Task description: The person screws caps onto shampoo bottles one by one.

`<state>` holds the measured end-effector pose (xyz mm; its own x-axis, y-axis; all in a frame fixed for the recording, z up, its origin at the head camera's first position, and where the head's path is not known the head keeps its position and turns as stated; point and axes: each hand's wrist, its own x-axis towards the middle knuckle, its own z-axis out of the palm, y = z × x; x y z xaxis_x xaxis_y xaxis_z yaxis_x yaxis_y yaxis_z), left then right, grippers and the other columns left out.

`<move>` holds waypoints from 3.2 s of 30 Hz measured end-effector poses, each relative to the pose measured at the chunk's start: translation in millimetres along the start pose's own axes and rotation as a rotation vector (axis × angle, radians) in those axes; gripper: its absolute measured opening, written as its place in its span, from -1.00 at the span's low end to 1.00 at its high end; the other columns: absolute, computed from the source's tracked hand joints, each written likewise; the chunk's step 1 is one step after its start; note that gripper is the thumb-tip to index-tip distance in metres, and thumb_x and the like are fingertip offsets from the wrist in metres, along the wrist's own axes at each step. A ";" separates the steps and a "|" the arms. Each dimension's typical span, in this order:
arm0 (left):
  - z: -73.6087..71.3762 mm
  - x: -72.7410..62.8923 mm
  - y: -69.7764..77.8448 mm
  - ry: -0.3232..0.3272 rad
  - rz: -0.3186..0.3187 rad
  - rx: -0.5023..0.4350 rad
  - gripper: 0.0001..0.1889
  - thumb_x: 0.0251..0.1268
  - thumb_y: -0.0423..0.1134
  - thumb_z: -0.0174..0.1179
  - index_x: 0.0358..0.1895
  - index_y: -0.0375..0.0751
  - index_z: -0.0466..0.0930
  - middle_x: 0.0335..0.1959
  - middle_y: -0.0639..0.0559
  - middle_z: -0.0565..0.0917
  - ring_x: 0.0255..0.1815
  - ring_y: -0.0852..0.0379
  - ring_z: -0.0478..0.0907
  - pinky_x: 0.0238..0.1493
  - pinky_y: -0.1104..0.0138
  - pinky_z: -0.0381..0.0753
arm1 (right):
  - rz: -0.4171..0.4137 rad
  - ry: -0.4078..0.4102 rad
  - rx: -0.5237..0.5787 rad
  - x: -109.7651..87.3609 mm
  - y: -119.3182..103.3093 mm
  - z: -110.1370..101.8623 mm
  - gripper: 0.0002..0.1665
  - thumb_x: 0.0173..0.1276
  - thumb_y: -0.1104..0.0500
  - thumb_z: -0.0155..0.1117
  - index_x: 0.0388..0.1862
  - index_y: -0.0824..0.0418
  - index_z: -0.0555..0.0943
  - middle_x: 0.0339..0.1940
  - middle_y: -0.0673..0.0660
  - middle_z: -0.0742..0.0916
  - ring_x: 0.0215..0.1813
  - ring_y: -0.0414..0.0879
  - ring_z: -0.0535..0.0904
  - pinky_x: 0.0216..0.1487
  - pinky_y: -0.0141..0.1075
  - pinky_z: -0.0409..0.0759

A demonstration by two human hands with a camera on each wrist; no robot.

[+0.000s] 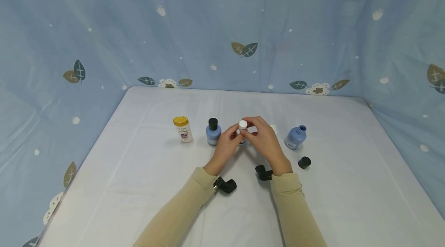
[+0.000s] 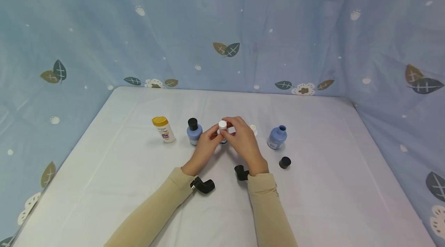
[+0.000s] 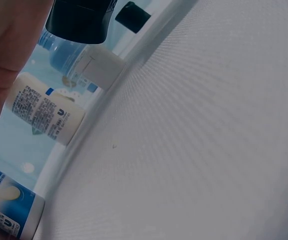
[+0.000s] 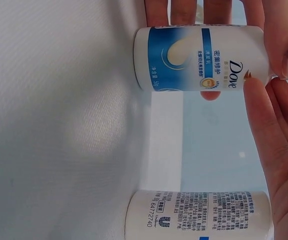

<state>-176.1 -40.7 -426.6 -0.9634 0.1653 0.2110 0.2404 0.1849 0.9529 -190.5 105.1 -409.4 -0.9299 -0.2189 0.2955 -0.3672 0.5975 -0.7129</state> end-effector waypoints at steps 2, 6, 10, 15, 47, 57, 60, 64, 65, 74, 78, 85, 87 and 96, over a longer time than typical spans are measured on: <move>-0.1 0.1 -0.1 -0.004 -0.005 -0.006 -0.60 0.27 -0.23 0.06 0.19 -0.15 0.39 0.03 -0.06 0.51 -0.16 0.14 0.46 -0.21 0.35 0.47 | -0.007 -0.002 0.003 -0.2 0.3 -0.1 -0.52 0.17 0.04 0.27 0.09 0.04 0.47 -0.10 -0.06 0.52 -0.04 -0.22 0.44 -0.19 -0.34 0.53; -0.2 0.1 0.1 -0.008 -0.006 -0.004 -0.60 0.28 -0.24 0.06 0.19 -0.16 0.39 0.05 -0.07 0.50 -0.11 0.11 0.46 -0.17 0.34 0.47 | -0.015 -0.006 0.001 -0.2 0.5 -0.3 -0.50 0.17 0.03 0.26 0.11 0.05 0.46 -0.08 -0.05 0.52 -0.03 -0.20 0.44 -0.19 -0.32 0.53; 0.1 0.3 1.0 -0.005 -0.004 -0.001 -0.60 0.28 -0.24 0.06 0.18 -0.17 0.40 0.02 -0.08 0.51 -0.14 0.11 0.46 -0.19 0.33 0.47 | -0.022 -0.008 -0.009 0.0 -0.3 -1.0 -0.50 0.18 0.04 0.25 0.12 0.05 0.45 -0.08 -0.04 0.52 -0.04 -0.20 0.44 -0.19 -0.32 0.53; 0.5 -0.2 0.2 -0.003 0.000 0.003 -0.61 0.28 -0.23 0.05 0.17 -0.16 0.41 0.02 -0.07 0.52 -0.11 0.13 0.47 -0.18 0.35 0.47 | -0.020 -0.010 -0.024 -0.8 -1.3 -1.7 -0.53 0.21 0.04 0.23 0.12 0.02 0.46 -0.09 -0.05 0.53 -0.04 -0.21 0.45 -0.20 -0.34 0.53; 6.1 10.9 -35.3 0.009 -0.008 0.030 -0.61 0.24 0.00 0.06 0.14 0.09 0.44 -0.29 0.11 0.57 -0.38 0.19 0.40 -0.43 0.38 0.42 | -0.006 -0.023 -0.012 -1.4 -0.1 -5.8 -0.58 0.27 -0.01 0.14 0.10 0.04 0.48 -0.06 -0.05 0.56 -0.01 -0.18 0.47 -0.18 -0.26 0.54; 1.2 2.9 -9.4 -0.007 -0.001 0.002 -0.61 0.28 -0.17 0.06 0.17 -0.13 0.42 -0.01 -0.03 0.54 -0.16 0.11 0.47 -0.22 0.35 0.47 | -0.018 -0.012 -0.010 -0.4 1.1 -4.8 -0.59 0.23 0.03 0.20 0.06 0.06 0.49 -0.07 -0.04 0.56 -0.03 -0.18 0.48 -0.20 -0.28 0.55; -0.2 -0.3 0.0 -0.006 0.009 0.010 -0.61 0.29 -0.21 0.05 0.16 -0.20 0.41 -0.04 -0.08 0.55 -0.16 0.08 0.47 -0.20 0.33 0.47 | -0.039 -0.008 -0.014 0.0 1.2 -4.6 -0.55 0.23 0.05 0.21 0.11 0.04 0.47 -0.07 -0.03 0.56 -0.03 -0.17 0.47 -0.20 -0.28 0.54; -0.2 -1.1 2.6 -0.006 0.007 0.010 -0.63 0.29 -0.22 0.05 0.15 -0.20 0.42 -0.07 -0.08 0.56 -0.15 0.08 0.48 -0.19 0.33 0.48 | -0.094 -0.015 -0.032 0.0 2.1 -3.7 -0.50 0.25 0.09 0.19 0.19 -0.03 0.41 -0.03 -0.02 0.53 -0.03 -0.17 0.46 -0.21 -0.30 0.53; 0.0 -0.8 2.7 -0.004 0.003 0.009 -0.63 0.29 -0.22 0.05 0.15 -0.19 0.43 -0.08 -0.08 0.56 -0.15 0.08 0.48 -0.20 0.34 0.48 | -0.106 -0.019 -0.034 -0.1 2.4 -3.4 -0.49 0.25 0.10 0.18 0.21 -0.04 0.40 -0.01 -0.02 0.52 -0.03 -0.17 0.45 -0.22 -0.30 0.53; 0.9 0.5 0.8 0.007 0.004 0.008 -0.65 0.28 -0.23 0.06 0.12 -0.18 0.45 -0.14 -0.10 0.58 -0.23 0.08 0.49 -0.28 0.37 0.47 | -0.125 -0.029 -0.033 -0.9 3.3 -3.2 -0.56 0.30 0.16 0.11 0.18 -0.01 0.43 0.00 -0.02 0.50 -0.05 -0.10 0.45 -0.22 -0.24 0.53; 0.9 0.2 1.5 0.005 0.000 0.009 -0.62 0.28 -0.20 0.06 0.16 -0.17 0.42 -0.07 -0.08 0.56 -0.16 0.10 0.49 -0.21 0.36 0.48 | -0.105 -0.019 -0.048 -0.4 2.9 -3.9 -0.57 0.28 0.09 0.14 0.15 0.02 0.45 -0.03 -0.03 0.53 -0.04 -0.17 0.46 -0.22 -0.28 0.53; 0.5 -0.7 2.7 0.004 -0.011 0.018 -0.61 0.27 -0.19 0.06 0.16 -0.15 0.42 0.03 -0.06 0.53 -0.08 0.10 0.48 -0.13 0.31 0.48 | -0.061 -0.003 -0.037 0.9 2.1 -3.8 -0.56 0.23 0.05 0.21 0.10 0.09 0.48 -0.10 0.00 0.57 -0.06 -0.17 0.48 -0.23 -0.28 0.54; 1.4 0.8 -3.2 0.002 -0.003 0.009 -0.61 0.27 -0.20 0.07 0.17 -0.15 0.42 0.03 -0.06 0.52 -0.07 0.11 0.48 -0.13 0.31 0.48 | -0.047 0.002 -0.026 1.1 1.9 -3.3 -0.57 0.21 0.04 0.22 0.07 0.08 0.49 -0.11 -0.01 0.56 -0.06 -0.18 0.48 -0.23 -0.30 0.54; 6.3 10.3 -35.4 0.001 -0.005 -0.016 -0.60 0.24 -0.07 0.09 0.16 0.07 0.43 0.03 0.12 0.52 -0.06 0.21 0.47 -0.13 0.33 0.48 | -0.049 0.005 -0.016 -0.5 2.1 -3.4 -0.57 0.23 0.04 0.20 0.09 0.05 0.49 -0.12 -0.04 0.56 -0.06 -0.20 0.47 -0.23 -0.30 0.54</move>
<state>-193.8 -39.4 -459.5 -0.9647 0.1632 0.2066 0.2337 0.1699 0.9573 -190.7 109.0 -408.9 -0.9107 -0.2444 0.3329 -0.4118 0.5985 -0.6871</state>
